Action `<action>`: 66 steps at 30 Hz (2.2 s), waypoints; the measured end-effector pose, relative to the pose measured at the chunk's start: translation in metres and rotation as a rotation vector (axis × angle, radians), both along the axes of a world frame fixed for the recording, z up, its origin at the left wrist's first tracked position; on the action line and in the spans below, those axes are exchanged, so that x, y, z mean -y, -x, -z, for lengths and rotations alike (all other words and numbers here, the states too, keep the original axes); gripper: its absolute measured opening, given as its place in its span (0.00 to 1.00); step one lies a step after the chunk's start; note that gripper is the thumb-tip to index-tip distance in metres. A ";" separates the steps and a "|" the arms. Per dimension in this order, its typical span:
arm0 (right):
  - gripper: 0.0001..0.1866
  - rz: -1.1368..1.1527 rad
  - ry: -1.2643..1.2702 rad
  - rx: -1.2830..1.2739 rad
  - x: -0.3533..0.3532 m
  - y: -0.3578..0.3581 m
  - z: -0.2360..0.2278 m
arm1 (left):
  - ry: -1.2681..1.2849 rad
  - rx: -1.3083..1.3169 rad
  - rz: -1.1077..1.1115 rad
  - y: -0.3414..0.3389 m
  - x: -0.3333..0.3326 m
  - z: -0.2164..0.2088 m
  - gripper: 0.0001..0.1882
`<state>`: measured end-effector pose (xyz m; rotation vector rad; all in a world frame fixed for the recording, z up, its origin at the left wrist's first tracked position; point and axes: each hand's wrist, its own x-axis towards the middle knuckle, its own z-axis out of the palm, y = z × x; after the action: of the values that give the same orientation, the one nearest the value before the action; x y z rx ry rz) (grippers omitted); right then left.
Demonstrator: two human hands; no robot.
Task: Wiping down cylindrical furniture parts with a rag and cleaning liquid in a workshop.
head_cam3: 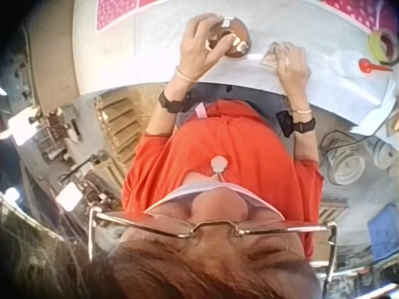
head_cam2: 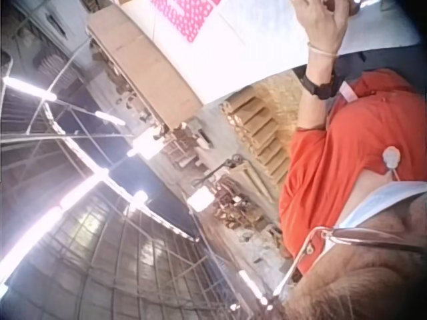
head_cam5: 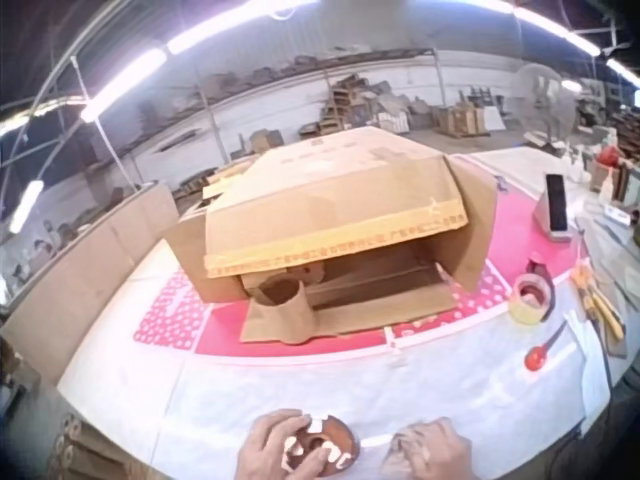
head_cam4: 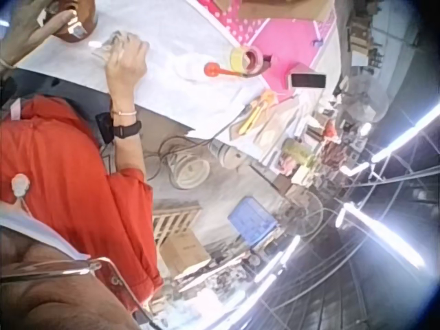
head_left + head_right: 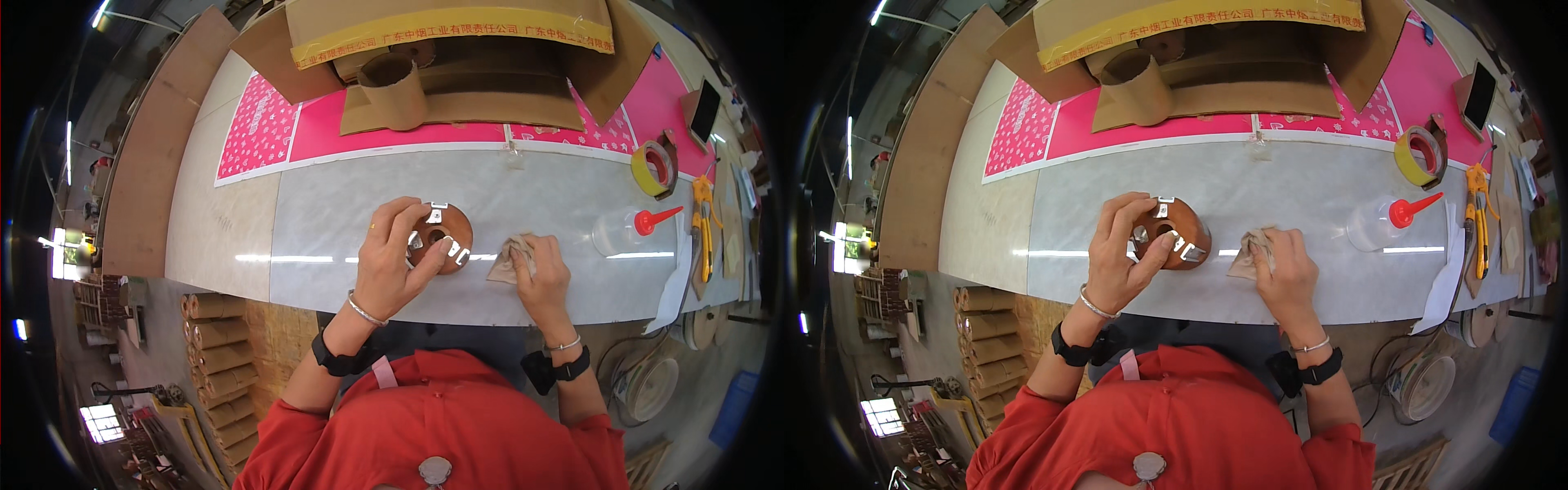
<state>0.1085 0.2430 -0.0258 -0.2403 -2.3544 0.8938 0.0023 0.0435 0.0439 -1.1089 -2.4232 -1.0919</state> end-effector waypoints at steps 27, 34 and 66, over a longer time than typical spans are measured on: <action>0.10 -0.005 -0.048 0.028 0.001 0.002 -0.001 | -0.036 -0.040 -0.015 -0.019 0.029 0.012 0.29; 0.10 -0.008 -0.056 0.042 0.000 0.001 -0.002 | -0.065 0.092 0.078 -0.017 0.029 0.017 0.35; 0.10 -0.389 -0.522 0.012 0.097 0.078 -0.092 | -0.287 0.291 0.201 0.008 0.014 0.080 0.36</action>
<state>0.0306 0.1458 0.0661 0.4353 -2.5911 0.4076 -0.0061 0.0299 -0.0356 -1.1830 -2.2902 -1.7123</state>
